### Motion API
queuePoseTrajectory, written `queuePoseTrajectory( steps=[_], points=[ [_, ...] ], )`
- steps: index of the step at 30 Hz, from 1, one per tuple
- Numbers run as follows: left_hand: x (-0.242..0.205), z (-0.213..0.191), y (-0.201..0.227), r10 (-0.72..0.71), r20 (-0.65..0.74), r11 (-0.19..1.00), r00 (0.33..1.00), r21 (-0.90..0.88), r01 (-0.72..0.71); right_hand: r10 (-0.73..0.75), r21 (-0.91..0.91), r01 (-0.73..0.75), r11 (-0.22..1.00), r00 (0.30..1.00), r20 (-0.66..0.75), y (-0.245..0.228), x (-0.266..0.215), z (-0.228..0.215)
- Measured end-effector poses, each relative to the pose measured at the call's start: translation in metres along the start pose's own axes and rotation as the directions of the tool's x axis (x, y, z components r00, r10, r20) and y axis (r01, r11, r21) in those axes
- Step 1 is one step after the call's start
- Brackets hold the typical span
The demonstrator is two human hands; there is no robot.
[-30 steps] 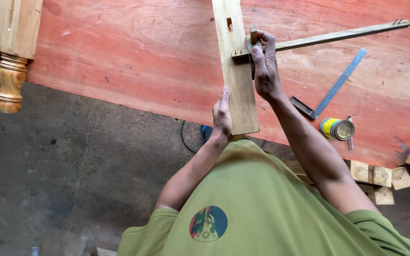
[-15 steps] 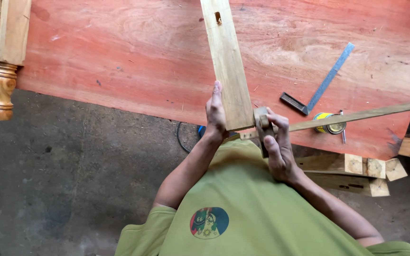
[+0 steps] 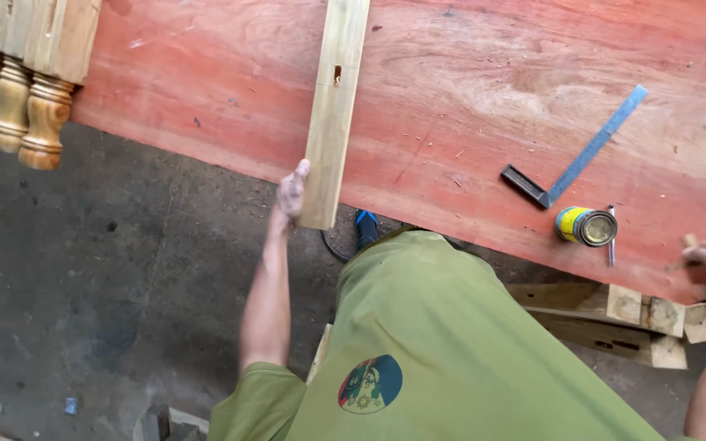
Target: Measuring and marking wooden furniture legs using a try square and pencil on a workbench for joinery layout.
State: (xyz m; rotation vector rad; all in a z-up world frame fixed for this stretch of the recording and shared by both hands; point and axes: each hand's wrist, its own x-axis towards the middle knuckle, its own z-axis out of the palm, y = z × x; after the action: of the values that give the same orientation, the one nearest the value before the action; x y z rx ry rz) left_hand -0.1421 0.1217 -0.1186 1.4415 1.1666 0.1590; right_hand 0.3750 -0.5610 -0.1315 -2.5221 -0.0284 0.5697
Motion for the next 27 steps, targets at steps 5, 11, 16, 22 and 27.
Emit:
queuePoseTrajectory(
  steps=[5,11,16,22,27],
  points=[
    [-0.013,0.003,0.024,0.162,-0.195,0.882,0.967,0.468,-0.053,0.348,-0.233,-0.298,0.926,0.912,0.216,-0.008,0.015,0.001],
    [0.053,0.06,0.057,0.176,-0.384,0.743,0.906,0.656,0.134,0.284,-0.553,-0.121,0.825,0.933,0.22,0.015,0.065,-0.005],
    [0.11,0.073,0.025,0.578,-0.499,0.665,0.645,0.747,-0.018,0.288,-0.666,-0.041,0.744,0.92,0.265,-0.084,0.006,-0.019],
    [0.042,0.045,0.043,0.491,-0.236,0.624,0.838,0.767,-0.149,-0.58,-0.532,0.445,0.721,0.807,-0.11,-0.169,-0.087,0.046],
    [0.019,0.018,0.051,0.607,-0.006,0.533,0.795,0.745,-0.401,-0.128,-0.486,0.285,0.826,0.935,0.331,-0.085,-0.026,0.115]
  ],
)
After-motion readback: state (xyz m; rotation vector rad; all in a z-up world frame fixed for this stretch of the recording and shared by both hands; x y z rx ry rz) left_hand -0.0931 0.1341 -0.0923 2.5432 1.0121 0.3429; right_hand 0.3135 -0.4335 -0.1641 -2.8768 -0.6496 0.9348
